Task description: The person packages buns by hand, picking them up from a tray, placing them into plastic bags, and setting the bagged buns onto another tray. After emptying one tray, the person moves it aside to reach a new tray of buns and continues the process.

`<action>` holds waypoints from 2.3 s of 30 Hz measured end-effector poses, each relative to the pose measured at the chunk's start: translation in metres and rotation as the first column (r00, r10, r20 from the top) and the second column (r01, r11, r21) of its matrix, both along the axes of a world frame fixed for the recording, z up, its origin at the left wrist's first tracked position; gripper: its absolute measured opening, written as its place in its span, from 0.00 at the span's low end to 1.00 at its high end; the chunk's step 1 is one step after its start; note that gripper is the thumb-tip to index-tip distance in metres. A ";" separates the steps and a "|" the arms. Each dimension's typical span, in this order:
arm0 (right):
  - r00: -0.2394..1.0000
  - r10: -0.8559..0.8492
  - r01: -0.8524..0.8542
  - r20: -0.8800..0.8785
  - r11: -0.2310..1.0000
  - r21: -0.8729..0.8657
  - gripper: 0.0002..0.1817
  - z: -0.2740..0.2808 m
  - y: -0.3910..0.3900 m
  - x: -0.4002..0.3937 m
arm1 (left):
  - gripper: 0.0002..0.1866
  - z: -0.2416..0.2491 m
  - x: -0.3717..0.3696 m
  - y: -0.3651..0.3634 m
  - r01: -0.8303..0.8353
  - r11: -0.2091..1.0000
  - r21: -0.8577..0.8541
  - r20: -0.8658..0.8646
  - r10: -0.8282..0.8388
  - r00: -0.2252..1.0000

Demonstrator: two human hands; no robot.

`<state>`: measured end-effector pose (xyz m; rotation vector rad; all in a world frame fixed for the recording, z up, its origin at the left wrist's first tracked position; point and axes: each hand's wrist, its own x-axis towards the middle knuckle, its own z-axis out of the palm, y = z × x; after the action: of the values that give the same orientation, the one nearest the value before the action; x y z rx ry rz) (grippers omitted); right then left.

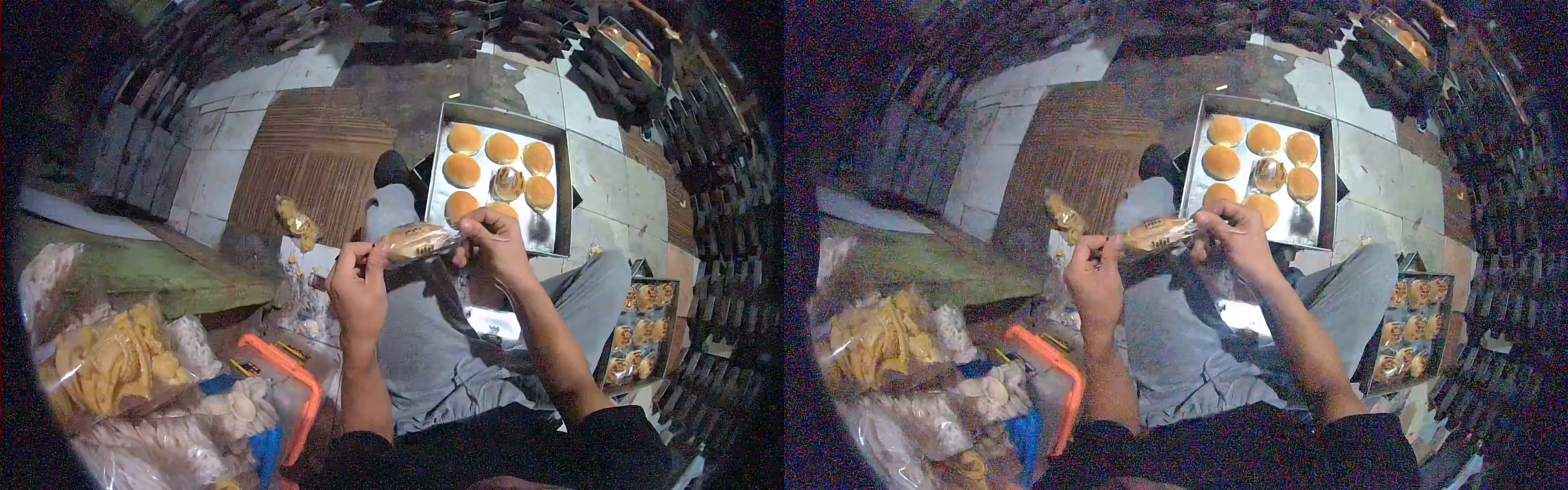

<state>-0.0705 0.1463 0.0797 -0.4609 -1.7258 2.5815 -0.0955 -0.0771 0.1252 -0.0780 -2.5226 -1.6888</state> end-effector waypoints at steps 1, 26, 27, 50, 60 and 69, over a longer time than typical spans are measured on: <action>1.000 -0.013 0.015 0.018 0.998 -0.064 0.11 -0.009 -0.003 0.003 | 0.09 -0.005 0.002 -0.002 0.000 1.000 -0.004 0.009 0.000 1.000; 0.939 -0.003 0.141 0.343 0.915 -0.378 0.22 -0.069 -0.025 0.058 | 0.20 -0.064 0.080 0.025 0.083 0.976 0.204 0.291 -0.141 0.946; 0.940 0.082 0.130 0.330 0.811 -0.570 0.26 -0.064 -0.005 0.064 | 0.20 -0.066 0.079 0.037 0.115 0.970 0.215 0.289 -0.176 0.941; 0.959 0.135 -0.277 0.248 0.281 0.919 0.14 -0.114 -0.003 0.179 | 0.17 -0.124 0.062 0.088 0.909 0.331 -0.254 0.492 -0.765 0.416; 0.985 0.146 -0.005 -0.091 0.554 0.832 0.11 -0.017 0.075 0.154 | 0.11 -0.110 0.076 0.100 0.862 0.460 -0.211 0.153 -0.856 0.494; 0.949 0.251 0.037 -0.193 0.519 0.854 0.35 -0.004 0.051 0.153 | 0.20 -0.029 0.038 0.132 0.632 0.297 -0.716 -0.066 -0.930 0.362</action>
<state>0.0827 0.1969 0.0756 0.0896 -2.6014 1.3591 -0.0574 0.0544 0.0958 -1.9239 -2.5249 -0.6281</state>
